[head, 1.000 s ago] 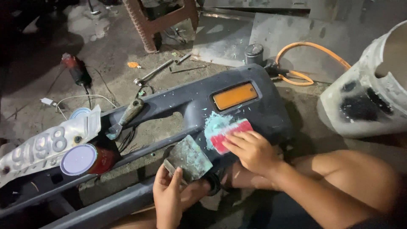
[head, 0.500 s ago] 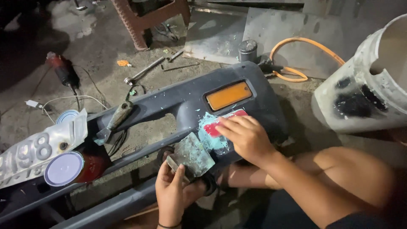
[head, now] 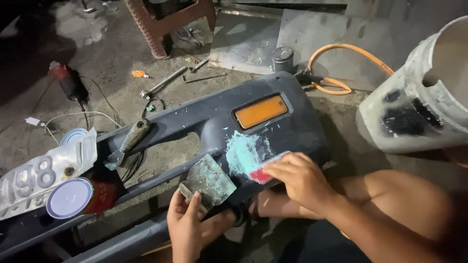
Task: The person scoops a light blue paste from a small container using a metal scraper and applies it to a dark grey plastic surface. They then use a red plastic spreader to smooth and level the paste on the surface.
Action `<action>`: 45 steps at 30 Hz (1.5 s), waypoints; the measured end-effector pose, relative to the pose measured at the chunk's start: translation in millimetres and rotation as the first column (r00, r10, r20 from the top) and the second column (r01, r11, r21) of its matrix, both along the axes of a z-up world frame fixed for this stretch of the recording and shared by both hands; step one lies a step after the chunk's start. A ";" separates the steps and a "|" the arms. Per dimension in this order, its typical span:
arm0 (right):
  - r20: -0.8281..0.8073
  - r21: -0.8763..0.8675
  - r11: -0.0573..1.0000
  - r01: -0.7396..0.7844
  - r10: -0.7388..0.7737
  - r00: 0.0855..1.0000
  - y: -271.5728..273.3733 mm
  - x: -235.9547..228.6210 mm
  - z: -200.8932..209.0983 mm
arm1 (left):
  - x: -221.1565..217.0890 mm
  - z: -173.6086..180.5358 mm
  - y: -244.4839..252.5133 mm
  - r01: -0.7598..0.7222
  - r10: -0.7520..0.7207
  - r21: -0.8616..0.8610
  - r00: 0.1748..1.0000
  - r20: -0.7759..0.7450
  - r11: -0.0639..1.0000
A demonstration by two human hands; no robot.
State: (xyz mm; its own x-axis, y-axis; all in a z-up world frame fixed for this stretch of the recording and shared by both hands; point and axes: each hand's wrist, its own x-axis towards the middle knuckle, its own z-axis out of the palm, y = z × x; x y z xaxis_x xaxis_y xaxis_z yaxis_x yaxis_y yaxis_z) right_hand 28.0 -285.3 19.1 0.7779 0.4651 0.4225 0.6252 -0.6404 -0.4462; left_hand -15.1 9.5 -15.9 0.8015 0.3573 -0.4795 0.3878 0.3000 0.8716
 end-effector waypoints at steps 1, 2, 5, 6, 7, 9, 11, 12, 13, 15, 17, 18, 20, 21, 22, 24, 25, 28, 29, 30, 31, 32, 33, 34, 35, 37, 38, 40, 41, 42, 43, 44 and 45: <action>0.002 -0.002 1.000 -0.002 0.002 1.000 6.0 6.5 4.7 | 2.7 11.9 -5.4 -0.002 0.002 -0.002 1.000 0.002 1.000; 0.077 0.018 0.999 0.026 -0.027 0.997 12.3 12.5 9.4 | 5.1 24.2 -10.4 0.023 -0.021 0.045 0.999 -0.049 0.999; 0.177 -0.024 0.997 0.070 -0.065 0.982 26.5 25.7 -5.3 | 3.7 22.6 -12.1 0.048 -0.042 0.072 0.996 -0.081 0.996; 0.202 -0.085 0.993 0.088 -0.069 0.977 32.1 31.1 -15.0 | 3.4 16.0 -8.9 0.044 -0.041 0.055 0.997 -0.062 0.997; 0.207 -0.083 0.993 0.089 -0.070 0.976 32.3 25.7 -21.2 | 4.4 20.1 -7.8 0.044 -0.041 0.057 0.998 -0.057 0.997; 0.174 -0.163 0.984 0.071 -0.042 0.984 33.9 11.2 -35.5 | 2.2 27.1 -4.7 0.055 -0.050 0.148 0.998 -0.037 0.988; 0.162 -0.200 0.978 0.052 -0.020 0.987 29.5 -5.6 -26.8 | 2.6 21.0 -1.5 0.022 -0.020 0.079 0.999 -0.027 0.997; 0.153 -0.237 0.971 0.041 -0.004 0.988 26.8 -14.3 -22.0 | 3.0 17.8 -0.2 -0.003 0.003 0.010 1.000 -0.016 1.000; 0.148 -0.241 0.970 0.038 -0.001 0.989 23.0 -18.4 -19.2 | 2.5 19.0 -1.7 -0.006 0.006 0.007 1.000 -0.020 1.000; 0.098 -0.264 0.964 -0.025 0.053 0.994 14.8 -23.1 -13.3 | 6.9 21.4 -5.0 -0.061 0.056 -0.106 0.997 -0.047 0.992; 0.044 -0.194 0.981 -0.016 0.025 0.999 13.8 -11.1 2.9 | 11.8 28.2 -11.6 -0.044 0.042 -0.072 0.999 -0.019 0.996; -0.020 -0.120 0.993 0.002 -0.004 1.000 13.8 -7.3 10.8 | 12.5 32.0 -14.3 -0.023 0.023 -0.034 1.000 0.000 0.999; 0.035 -0.113 0.993 0.021 -0.017 0.999 16.1 11.3 14.6 | 10.9 30.3 -12.8 0.004 -0.004 -0.009 1.000 -0.017 1.000; 0.095 -0.104 0.994 0.041 -0.031 0.995 16.9 21.7 17.1 | 11.1 30.0 -12.4 0.032 -0.032 0.015 0.999 -0.030 0.999; 0.096 -0.103 0.994 0.040 -0.030 0.995 21.9 30.1 18.4 | 8.9 25.7 -10.6 0.031 -0.031 0.017 0.999 -0.029 0.999; 0.213 -0.149 0.987 0.056 -0.023 0.977 31.4 47.8 21.5 | 6.3 17.4 -7.2 0.008 -0.009 -0.059 1.000 -0.017 0.998; 0.217 -0.148 0.987 0.058 -0.025 0.976 33.6 51.2 17.0 | 6.8 16.9 -6.3 0.009 -0.010 -0.057 1.000 -0.013 0.998; 0.293 -0.233 0.973 -0.002 0.072 0.953 38.0 49.3 1.8 | 5.2 15.1 -2.5 -0.033 0.034 -0.106 0.999 0.007 0.994; 0.263 -0.219 0.976 -0.016 0.075 0.962 36.7 42.1 -2.4 | 5.3 15.4 -1.4 -0.038 0.037 -0.095 0.999 -0.015 0.995; 0.231 -0.206 0.978 -0.032 0.081 0.970 34.9 35.0 -6.4 | 4.9 15.5 -0.9 -0.045 0.042 -0.085 0.998 -0.037 0.995; 0.228 -0.206 0.978 -0.036 0.084 0.970 30.8 25.9 -7.3 | 5.3 15.1 -0.4 -0.049 0.046 -0.085 0.998 -0.040 0.995; 0.181 -0.217 0.975 -0.053 0.093 0.979 26.2 16.4 -7.8 | 6.1 14.5 -0.2 -0.057 0.052 -0.101 0.997 -0.053 0.993; 0.133 -0.227 0.971 -0.069 0.102 0.986 21.2 6.7 -8.0 | 6.7 14.1 -0.2 -0.065 0.058 -0.117 0.996 -0.066 0.991; 0.134 -0.229 0.971 -0.065 0.098 0.986 17.2 3.2 -5.9 | 10.9 26.1 -4.5 -0.061 0.054 -0.119 0.996 -0.066 0.991; 0.092 -0.220 0.972 -0.082 0.104 0.990 13.0 -0.8 -3.5 | 14.6 38.3 -8.9 -0.053 0.046 -0.065 0.992 -0.116 0.996; 0.054 -0.212 0.972 -0.098 0.112 0.992 4.8 1.3 2.1 | 19.4 50.5 -14.1 -0.044 0.041 -0.014 0.986 -0.162 0.999; -0.016 -0.115 0.990 -0.085 0.083 0.996 0.7 6.1 5.4 | 19.5 50.9 -14.8 -0.020 0.015 -0.035 0.991 -0.134 0.999; -0.090 -0.019 0.998 -0.061 0.059 0.994 -1.0 12.1 17.3 | 18.3 47.4 -17.1 0.006 -0.012 -0.057 0.994 -0.105 0.998; -0.150 0.157 0.982 0.106 -0.083 0.985 1.5 13.3 26.4 | 17.1 43.8 -18.7 -0.039 0.025 -0.142 0.995 -0.096 0.989; -0.230 0.316 0.908 0.277 -0.210 0.950 3.4 16.0 35.9 | 17.9 40.3 -20.9 -0.080 0.062 -0.228 0.994 -0.085 0.970; -0.226 0.316 0.907 0.278 -0.213 0.951 6.1 10.4 34.1 | 19.4 51.8 -28.0 -0.076 0.059 -0.229 0.995 -0.081 0.971; -0.206 0.356 0.879 0.316 -0.255 0.945 11.2 6.0 31.5 | 20.7 63.6 -33.1 -0.102 0.063 -0.248 0.985 -0.160 0.963; -0.189 0.397 0.848 0.350 -0.298 0.936 16.2 1.6 28.6 | 22.0 75.1 -38.2 -0.129 0.065 -0.266 0.969 -0.237 0.955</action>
